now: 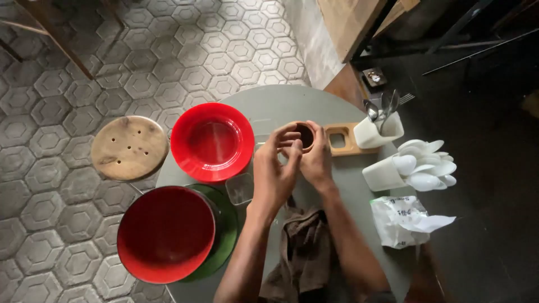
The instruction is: A person is wiping plastic spoons one by one with a brown cloth and organizing them into a white container on a table.
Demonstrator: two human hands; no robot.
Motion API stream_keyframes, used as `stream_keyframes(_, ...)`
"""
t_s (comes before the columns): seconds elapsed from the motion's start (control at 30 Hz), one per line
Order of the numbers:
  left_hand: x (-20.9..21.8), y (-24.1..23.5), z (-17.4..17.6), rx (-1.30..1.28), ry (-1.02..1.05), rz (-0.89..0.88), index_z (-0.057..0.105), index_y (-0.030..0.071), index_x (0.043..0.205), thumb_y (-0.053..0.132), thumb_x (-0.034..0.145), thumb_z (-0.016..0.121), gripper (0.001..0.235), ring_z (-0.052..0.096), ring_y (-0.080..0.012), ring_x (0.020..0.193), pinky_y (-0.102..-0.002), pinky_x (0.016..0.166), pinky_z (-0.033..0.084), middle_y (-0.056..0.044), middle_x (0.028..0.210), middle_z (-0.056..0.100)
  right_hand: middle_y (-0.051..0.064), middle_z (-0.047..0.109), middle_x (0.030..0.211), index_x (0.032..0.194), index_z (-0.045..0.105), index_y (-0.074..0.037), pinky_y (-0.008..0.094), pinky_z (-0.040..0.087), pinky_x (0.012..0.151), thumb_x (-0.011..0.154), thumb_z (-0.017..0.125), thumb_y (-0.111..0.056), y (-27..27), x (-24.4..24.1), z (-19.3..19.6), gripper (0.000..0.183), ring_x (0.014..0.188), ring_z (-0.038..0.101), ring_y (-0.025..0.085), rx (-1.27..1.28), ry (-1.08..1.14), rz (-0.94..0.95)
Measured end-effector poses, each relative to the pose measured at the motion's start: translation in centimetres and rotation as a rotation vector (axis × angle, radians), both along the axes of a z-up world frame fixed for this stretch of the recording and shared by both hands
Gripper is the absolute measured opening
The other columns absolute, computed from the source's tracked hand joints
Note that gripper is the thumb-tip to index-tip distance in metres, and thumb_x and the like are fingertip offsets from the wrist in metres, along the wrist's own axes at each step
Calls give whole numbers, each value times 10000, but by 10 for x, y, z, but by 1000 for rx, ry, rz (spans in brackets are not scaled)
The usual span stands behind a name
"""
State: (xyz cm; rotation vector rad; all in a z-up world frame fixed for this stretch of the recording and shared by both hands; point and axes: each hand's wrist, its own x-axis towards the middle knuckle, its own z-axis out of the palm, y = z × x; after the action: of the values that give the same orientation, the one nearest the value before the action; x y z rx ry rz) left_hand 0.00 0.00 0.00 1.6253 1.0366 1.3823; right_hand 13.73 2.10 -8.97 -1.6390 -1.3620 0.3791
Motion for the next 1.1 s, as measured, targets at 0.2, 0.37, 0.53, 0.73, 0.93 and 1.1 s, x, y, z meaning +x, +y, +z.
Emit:
stream_keyframes(0.2,4,2,-3,-18,-70,-66,535,25,1373,135,1003,583,390,778,-365,933,-540,872,586,-169,1059,758,190,572,1351,1455,457,-33,466,527,1043,773,802,-194,25,28,-67,782,1289,568,388,-60,17,42)
stream_keyframes(0.37,19,0,-5,-10,-19,-136,539,42,1375,142,1009,581,382,768,-390,952,-545,866,584,-167,1075,761,272,464,1447,1517,377,-14,547,480,1093,767,774,-87,15,32,-59,852,1363,459,494,-78,20,82)
stream_keyframes(0.53,41,-16,-4,-35,3,-246,591,68,1334,156,1001,599,344,780,-312,959,-444,849,603,-123,1059,777,239,443,1481,1502,427,-58,486,512,1077,855,662,-23,-26,31,9,689,1334,504,468,-131,127,62)
stream_keyframes(0.73,87,-49,-33,-15,-109,-260,447,6,1463,105,991,611,510,726,-317,1079,-424,866,599,-162,1190,729,67,689,934,1081,665,-133,429,578,861,1008,494,-306,-108,43,46,255,930,706,270,58,55,-68)
stream_keyframes(0.93,148,-66,-85,-22,-68,-325,422,-1,1493,119,930,697,638,601,-405,1228,-534,1011,489,-187,1330,613,138,501,1173,1261,489,9,424,449,1063,921,599,-27,-166,113,9,359,1159,538,282,600,49,-419)
stream_keyframes(1.1,186,-70,-70,121,148,-405,226,-153,1540,142,693,911,1129,413,-570,1383,-611,1196,329,-417,1464,402,230,248,1608,1561,226,-97,592,240,1218,1114,410,-517,-168,168,14,640,1469,338,451,350,309,-450)
